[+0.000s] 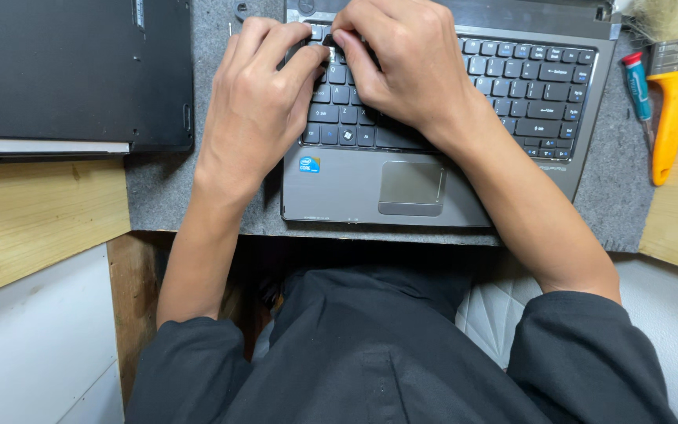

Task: The person cleans an Acer laptop keyboard by hand, pressing and wiping individual keys across the top and middle rows. They briefly use a yellow-handled brush to sweep debris from the keys before resuming manual cleaning.

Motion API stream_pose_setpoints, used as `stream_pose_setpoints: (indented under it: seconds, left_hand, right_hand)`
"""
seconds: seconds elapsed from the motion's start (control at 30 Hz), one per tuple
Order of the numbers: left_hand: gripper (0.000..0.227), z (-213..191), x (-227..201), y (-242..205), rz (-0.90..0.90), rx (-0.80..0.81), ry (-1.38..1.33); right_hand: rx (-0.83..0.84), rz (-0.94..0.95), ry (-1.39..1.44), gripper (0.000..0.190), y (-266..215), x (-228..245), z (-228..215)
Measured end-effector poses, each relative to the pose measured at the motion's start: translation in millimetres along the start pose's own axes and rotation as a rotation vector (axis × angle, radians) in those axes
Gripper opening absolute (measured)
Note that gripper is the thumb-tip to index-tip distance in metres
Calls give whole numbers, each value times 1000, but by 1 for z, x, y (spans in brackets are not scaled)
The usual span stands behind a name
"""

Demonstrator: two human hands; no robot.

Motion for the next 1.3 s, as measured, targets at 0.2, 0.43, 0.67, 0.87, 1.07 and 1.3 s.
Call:
stream_pose_setpoints:
  seconds: [0.2, 0.43, 0.67, 0.87, 1.07, 1.3]
  left_hand:
    - [7, -1, 0, 0, 2, 6, -3]
    - [9, -4, -2, 2, 17, 23, -36]
    - [13, -4, -2, 2, 3, 36, -33]
    - [12, -4, -3, 2, 7, 24, -21]
    - [13, -4, -3, 2, 0, 21, -23]
    - [11, -2, 0, 1, -16, 5, -39]
  right_hand:
    - [-1, 3, -3, 7, 0, 0, 0]
    - [-27, -26, -7, 8, -1, -1, 1]
    - [-23, -16, -37, 9, -2, -3, 2]
    - [-29, -16, -21, 8, -2, -2, 1]
    - [-35, -14, 1, 6, 2, 1, -1]
    - [-35, -5, 14, 6, 1, -2, 0]
Point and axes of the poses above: each hand's wrist, its own y-axis towards the middle knuckle, its own z-axis out of the palm, x = y × z, the point moved 4 cm from there along y, towards the middle knuckle, and after that the axes turned 1 degree about -y, right-handed, at the moved point
